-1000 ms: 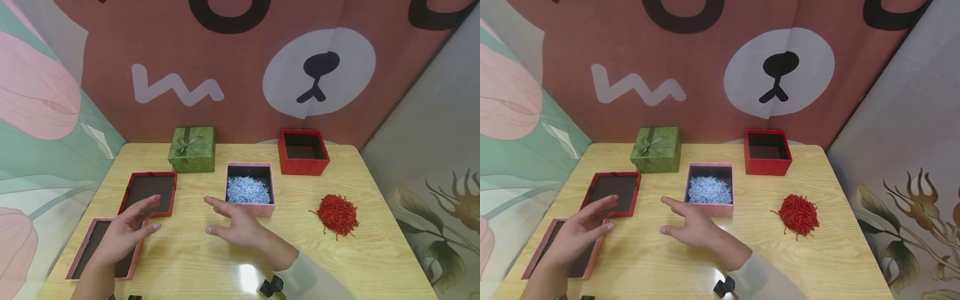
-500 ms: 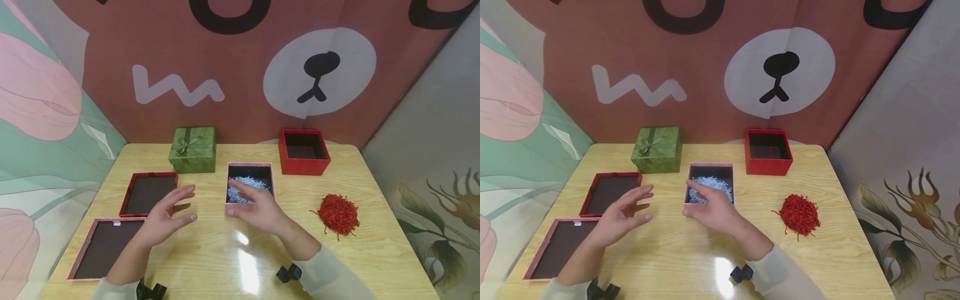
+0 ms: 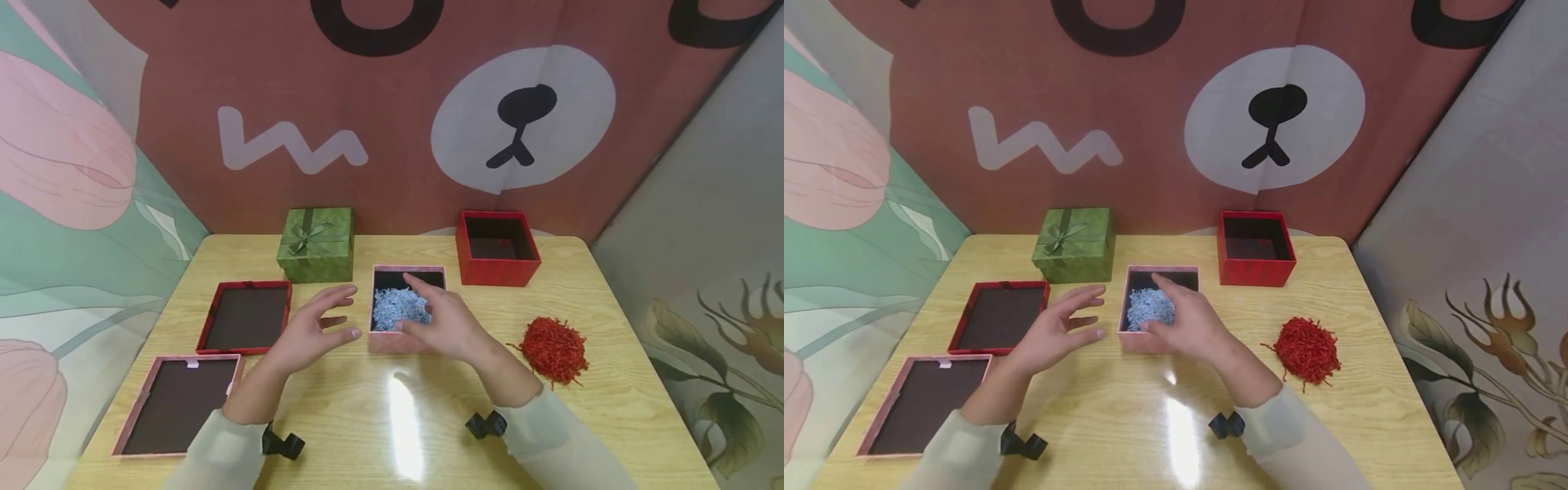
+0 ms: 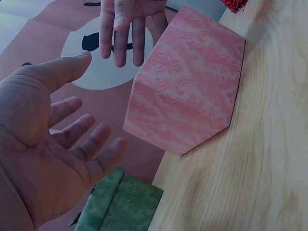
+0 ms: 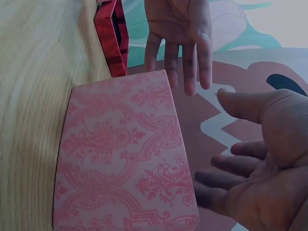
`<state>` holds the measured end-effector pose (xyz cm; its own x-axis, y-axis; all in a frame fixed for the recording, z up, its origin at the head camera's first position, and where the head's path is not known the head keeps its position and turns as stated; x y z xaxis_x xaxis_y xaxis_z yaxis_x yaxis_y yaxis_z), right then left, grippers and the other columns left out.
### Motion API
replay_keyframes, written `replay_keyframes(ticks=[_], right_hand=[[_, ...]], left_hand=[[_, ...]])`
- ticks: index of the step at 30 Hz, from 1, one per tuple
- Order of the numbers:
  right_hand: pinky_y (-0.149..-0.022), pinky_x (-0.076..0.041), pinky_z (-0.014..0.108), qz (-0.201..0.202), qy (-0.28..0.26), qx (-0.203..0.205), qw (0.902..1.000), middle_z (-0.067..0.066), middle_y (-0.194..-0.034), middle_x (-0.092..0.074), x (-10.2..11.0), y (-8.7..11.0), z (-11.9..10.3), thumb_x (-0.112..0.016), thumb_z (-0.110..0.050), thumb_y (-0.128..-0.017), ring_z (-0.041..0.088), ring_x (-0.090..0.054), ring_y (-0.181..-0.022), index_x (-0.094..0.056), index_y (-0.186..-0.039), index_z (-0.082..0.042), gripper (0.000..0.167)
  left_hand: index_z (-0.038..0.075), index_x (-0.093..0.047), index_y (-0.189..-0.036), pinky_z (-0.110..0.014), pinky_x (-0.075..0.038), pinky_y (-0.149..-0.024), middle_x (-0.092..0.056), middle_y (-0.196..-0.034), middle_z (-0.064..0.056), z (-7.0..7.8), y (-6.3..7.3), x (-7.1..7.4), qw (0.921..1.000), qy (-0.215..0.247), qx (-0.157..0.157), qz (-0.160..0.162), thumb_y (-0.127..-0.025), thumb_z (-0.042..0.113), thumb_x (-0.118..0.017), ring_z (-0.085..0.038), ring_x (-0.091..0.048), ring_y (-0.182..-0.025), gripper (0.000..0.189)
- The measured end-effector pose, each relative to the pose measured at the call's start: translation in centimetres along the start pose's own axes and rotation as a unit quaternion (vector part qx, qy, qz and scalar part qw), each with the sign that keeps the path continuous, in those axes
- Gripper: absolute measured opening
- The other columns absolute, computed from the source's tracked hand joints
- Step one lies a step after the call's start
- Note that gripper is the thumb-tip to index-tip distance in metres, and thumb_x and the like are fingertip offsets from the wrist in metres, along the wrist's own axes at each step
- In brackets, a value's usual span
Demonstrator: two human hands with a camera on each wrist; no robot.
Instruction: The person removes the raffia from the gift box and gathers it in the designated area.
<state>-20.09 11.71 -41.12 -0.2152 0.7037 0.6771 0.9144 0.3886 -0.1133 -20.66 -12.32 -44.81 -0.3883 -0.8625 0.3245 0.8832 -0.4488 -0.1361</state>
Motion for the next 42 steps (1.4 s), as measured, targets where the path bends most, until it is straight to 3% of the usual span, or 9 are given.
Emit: replay_keyframes(ticks=[3, 5, 6, 12, 19, 26, 35, 42], right_hand=[[-0.104, -0.054, 0.053, -0.016, 0.035, -0.020, 0.9991, 0.012, -0.124, -0.070, 0.0, -0.3, 0.2, -0.083, -0.031, -0.089, 0.029, -0.070, -0.110, -0.041, -0.160, -0.012, 0.085], [-0.106, -0.052, 0.054, -0.024, 0.047, -0.030, 0.9982, 0.013, -0.146, -0.060, -0.1, -0.7, 0.3, -0.083, -0.030, -0.090, 0.031, -0.063, -0.125, -0.042, -0.159, -0.011, 0.083], [-0.111, -0.047, 0.055, -0.028, 0.053, -0.035, 0.9976, 0.012, -0.155, -0.052, -0.2, -0.9, 0.3, -0.082, -0.030, -0.090, 0.033, -0.053, -0.138, -0.042, -0.159, -0.011, 0.082], [-0.115, -0.043, 0.053, -0.067, 0.074, -0.053, 0.9936, 0.012, -0.161, -0.044, -0.9, -2.0, 0.3, -0.079, -0.030, -0.093, 0.032, -0.049, -0.142, -0.039, -0.159, -0.005, 0.081], [-0.119, -0.035, 0.061, -0.115, 0.086, -0.070, 0.9872, 0.020, -0.167, -0.030, -2.1, -3.3, 1.3, -0.077, -0.032, -0.094, 0.039, -0.032, -0.152, -0.031, -0.163, -0.004, 0.087], [-0.121, -0.031, 0.061, -0.138, 0.095, -0.101, 0.9807, 0.024, -0.167, -0.027, -3.0, -4.3, 2.5, -0.076, -0.036, -0.094, 0.041, -0.030, -0.152, -0.028, -0.163, -0.002, 0.090], [-0.121, -0.035, 0.055, -0.160, 0.096, -0.119, 0.9752, 0.020, -0.164, -0.034, -4.5, -5.5, 3.3, -0.082, -0.039, -0.087, 0.036, -0.040, -0.146, -0.028, -0.163, -0.004, 0.100], [-0.108, -0.050, 0.048, -0.160, 0.088, -0.089, 0.9792, 0.015, -0.148, -0.054, -5.5, -6.6, 3.4, -0.088, -0.036, -0.082, 0.027, -0.057, -0.123, -0.035, -0.160, -0.003, 0.100]], left_hand=[[0.027, -0.052, -0.153, -0.052, -0.050, -0.109, -0.043, -0.157, 0.005, -0.7, -0.7, -0.6, 0.9998, 0.011, 0.018, -0.001, -0.091, 0.018, -0.083, -0.028, -0.048, -0.139, 0.070], [0.027, -0.052, -0.153, -0.053, -0.050, -0.108, -0.042, -0.158, 0.004, -1.1, -1.0, -0.9, 0.9995, 0.017, 0.027, 0.001, -0.091, 0.019, -0.083, -0.029, -0.048, -0.139, 0.069], [0.026, -0.052, -0.153, -0.054, -0.050, -0.108, -0.041, -0.158, 0.003, -1.3, -1.2, -1.1, 0.9994, 0.018, 0.029, 0.001, -0.091, 0.020, -0.083, -0.030, -0.048, -0.139, 0.069], [0.015, -0.050, -0.155, -0.059, -0.049, -0.108, -0.041, -0.158, -0.002, -2.1, -2.2, -2.4, 0.9993, 0.021, 0.031, -0.002, -0.091, 0.019, -0.083, -0.035, -0.049, -0.138, 0.073], [0.016, -0.050, -0.155, -0.054, -0.052, -0.107, -0.044, -0.154, 0.003, -3.1, -2.8, -3.1, 0.9973, 0.025, 0.069, 0.005, -0.089, 0.016, -0.085, -0.030, -0.053, -0.133, 0.075], [0.018, -0.047, -0.157, -0.039, -0.057, -0.100, -0.042, -0.156, 0.003, -3.3, -2.9, -3.3, 0.9953, 0.053, 0.081, -0.007, -0.089, 0.015, -0.085, -0.030, -0.053, -0.132, 0.078], [0.014, -0.047, -0.157, -0.039, -0.057, -0.100, -0.041, -0.157, -0.001, -3.4, -2.9, -3.3, 0.9951, 0.060, 0.077, -0.012, -0.088, 0.013, -0.085, -0.031, -0.053, -0.133, 0.078], [0.016, -0.048, -0.157, -0.039, -0.059, -0.096, -0.043, -0.159, -0.002, -3.5, -3.0, -3.6, 0.9924, 0.087, 0.085, -0.020, -0.088, 0.012, -0.085, -0.033, -0.052, -0.134, 0.078]])
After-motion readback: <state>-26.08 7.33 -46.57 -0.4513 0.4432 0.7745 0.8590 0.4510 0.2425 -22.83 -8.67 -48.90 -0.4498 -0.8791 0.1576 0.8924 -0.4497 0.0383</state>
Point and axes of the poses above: each hand's wrist, its own y-axis away from the middle knuckle, its own x-axis out of the back of the hand, z = x × y, the point moved 6 cm from there along -y, towards the middle knuckle
